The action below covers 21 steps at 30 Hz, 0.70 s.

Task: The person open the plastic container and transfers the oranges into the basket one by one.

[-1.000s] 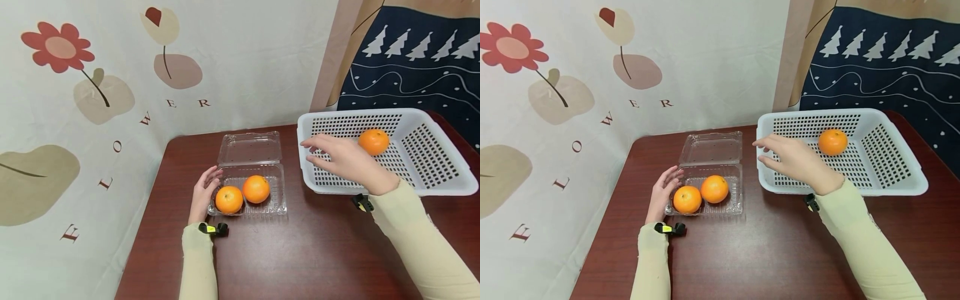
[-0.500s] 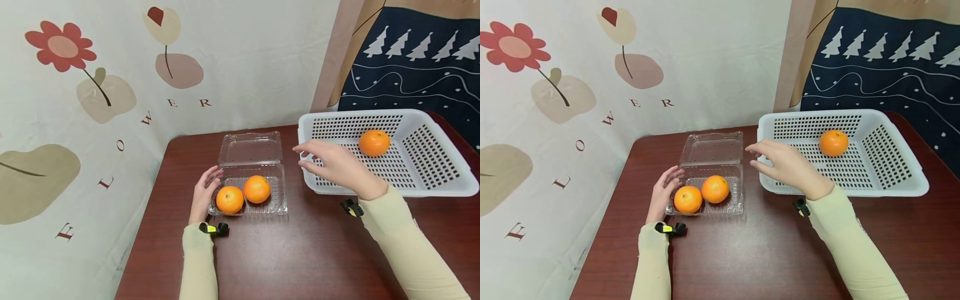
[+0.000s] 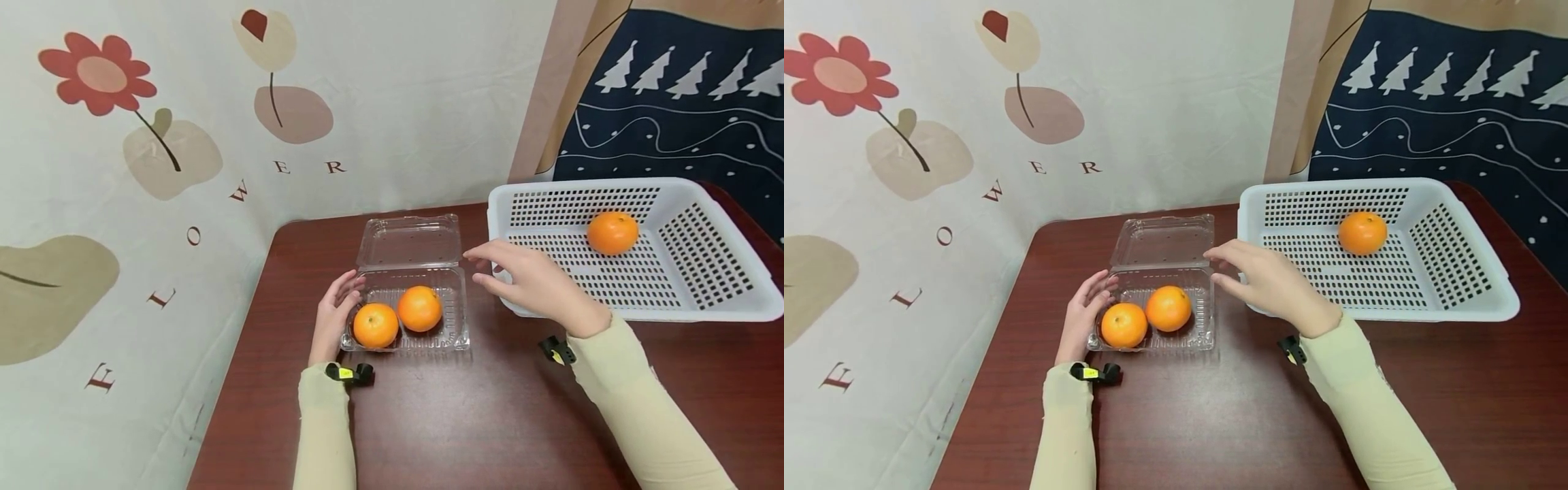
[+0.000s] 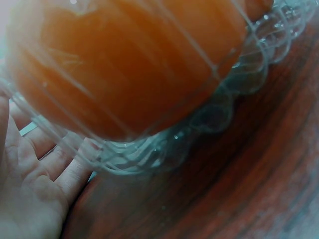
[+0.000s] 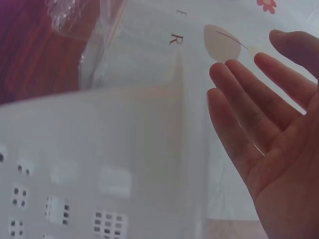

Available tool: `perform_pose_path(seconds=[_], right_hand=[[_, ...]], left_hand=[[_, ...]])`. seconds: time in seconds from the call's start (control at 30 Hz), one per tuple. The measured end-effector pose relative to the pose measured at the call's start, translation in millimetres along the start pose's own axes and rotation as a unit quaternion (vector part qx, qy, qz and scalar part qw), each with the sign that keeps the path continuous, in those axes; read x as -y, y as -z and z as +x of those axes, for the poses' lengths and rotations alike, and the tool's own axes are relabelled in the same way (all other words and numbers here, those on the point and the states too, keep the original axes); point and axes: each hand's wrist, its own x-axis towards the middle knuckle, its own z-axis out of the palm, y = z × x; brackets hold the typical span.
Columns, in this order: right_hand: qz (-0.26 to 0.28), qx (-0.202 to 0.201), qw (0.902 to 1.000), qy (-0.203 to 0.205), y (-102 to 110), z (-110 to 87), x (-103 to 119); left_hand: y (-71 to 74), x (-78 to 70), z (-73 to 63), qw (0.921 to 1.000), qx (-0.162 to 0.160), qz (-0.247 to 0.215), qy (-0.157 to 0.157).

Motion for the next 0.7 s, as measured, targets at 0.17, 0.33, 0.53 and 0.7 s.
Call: perform_pose_path(seconds=[0.17, 0.33, 0.53, 0.7], right_hand=[[0.025, -0.008, 0.9996, 0.007, -8, 0.0, 1], [0.034, -0.006, 0.9994, 0.003, -13, 1.8, 3], [0.032, -0.010, 0.9994, 0.005, -21, 2.9, 7], [0.037, -0.023, 0.9990, 0.009, -28, 4.8, 9]], left_hand=[[1.0, 4.6, 2.0, 1.0000, 0.002, -0.003, -0.003], [-1.3, -4.9, -1.0, 1.0000, 0.001, 0.003, -0.004], [-1.1, -3.8, -1.4, 1.0000, 0.002, 0.004, -0.001], [-1.0, -4.0, -1.2, 1.0000, 0.002, 0.001, -0.001]])
